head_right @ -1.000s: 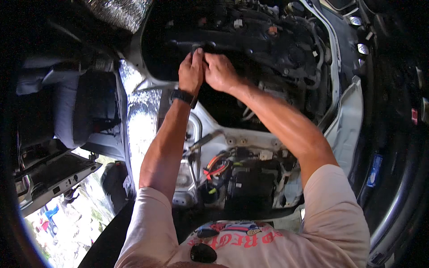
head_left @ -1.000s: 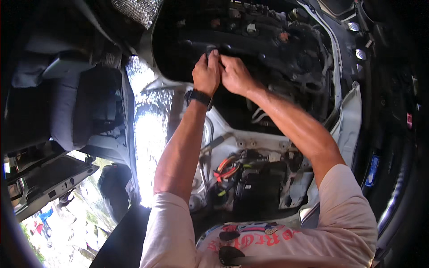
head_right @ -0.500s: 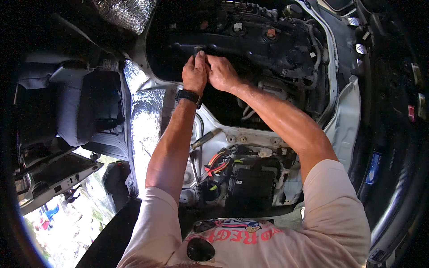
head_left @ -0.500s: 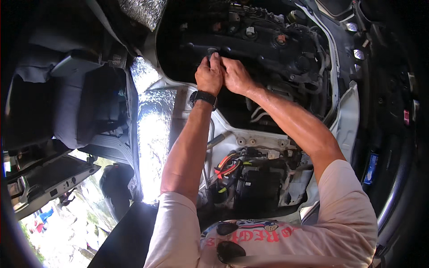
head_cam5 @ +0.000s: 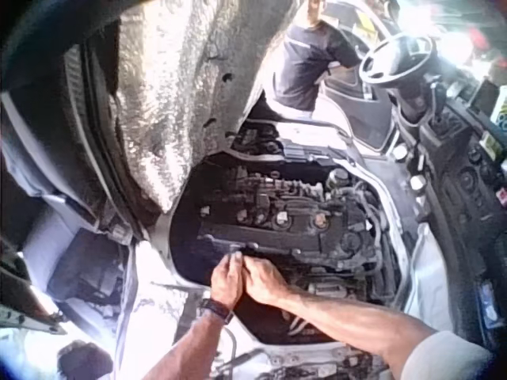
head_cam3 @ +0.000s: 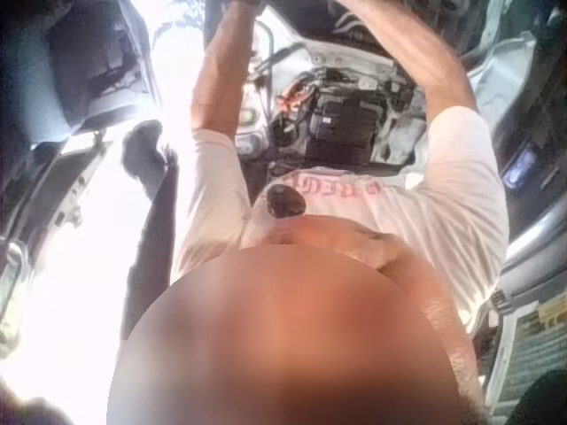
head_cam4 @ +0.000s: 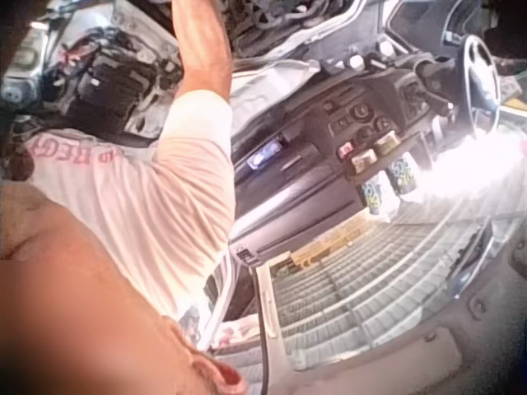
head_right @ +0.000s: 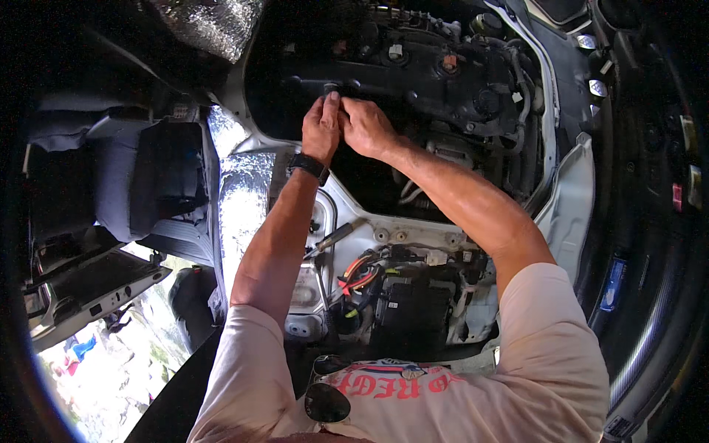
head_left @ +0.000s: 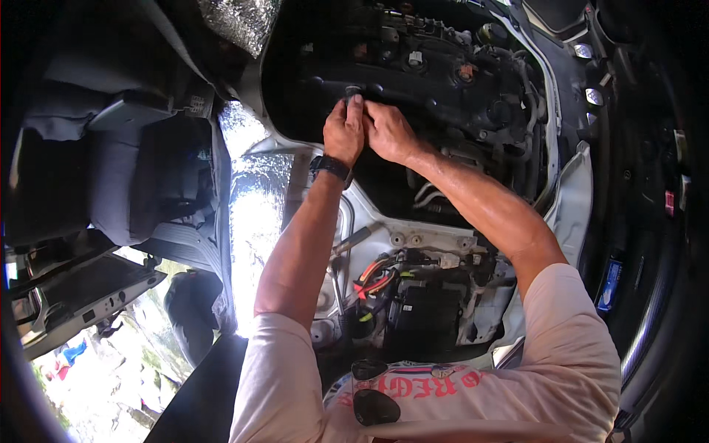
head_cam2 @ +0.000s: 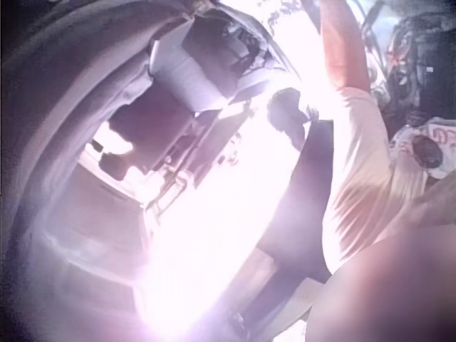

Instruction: Working on electrical connectors and components within a vehicle engine bay.

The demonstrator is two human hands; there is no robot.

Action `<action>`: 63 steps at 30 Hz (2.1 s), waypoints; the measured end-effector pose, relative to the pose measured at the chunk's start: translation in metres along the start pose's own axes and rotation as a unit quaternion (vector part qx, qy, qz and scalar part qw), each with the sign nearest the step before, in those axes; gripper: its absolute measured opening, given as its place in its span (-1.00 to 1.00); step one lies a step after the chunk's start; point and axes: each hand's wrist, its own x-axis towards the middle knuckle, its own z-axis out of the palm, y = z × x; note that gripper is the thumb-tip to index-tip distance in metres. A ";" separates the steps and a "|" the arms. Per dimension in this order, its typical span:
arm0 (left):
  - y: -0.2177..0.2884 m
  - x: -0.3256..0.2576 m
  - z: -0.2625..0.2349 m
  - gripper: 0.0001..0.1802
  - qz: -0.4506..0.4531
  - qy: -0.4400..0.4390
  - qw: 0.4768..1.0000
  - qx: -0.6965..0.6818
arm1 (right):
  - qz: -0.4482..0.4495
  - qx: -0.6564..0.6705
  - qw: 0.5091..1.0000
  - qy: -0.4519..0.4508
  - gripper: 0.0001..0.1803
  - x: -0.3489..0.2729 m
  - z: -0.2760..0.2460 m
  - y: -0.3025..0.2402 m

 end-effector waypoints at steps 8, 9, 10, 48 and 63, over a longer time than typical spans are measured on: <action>0.027 0.014 -0.023 -0.57 -0.253 -0.167 0.874 -0.380 | 0.141 0.018 0.981 -0.130 -0.57 0.003 -0.030 -0.001; 0.028 0.016 -0.021 -0.59 -0.265 -0.143 0.885 -0.356 | 0.102 -0.033 0.990 -0.087 -0.56 0.000 -0.029 0.000; 0.028 0.016 -0.020 -0.60 -0.278 -0.117 0.894 -0.331 | 0.064 -0.082 0.993 -0.046 -0.54 -0.003 -0.029 -0.003; 0.026 -0.095 -0.208 -0.28 0.276 -0.166 0.779 0.539 | -0.056 -0.242 0.939 0.237 -0.79 -0.059 -0.199 0.068; 0.026 -0.094 -0.205 -0.29 0.240 -0.154 0.771 0.569 | -0.117 -0.262 0.926 0.246 -0.76 -0.061 -0.201 0.091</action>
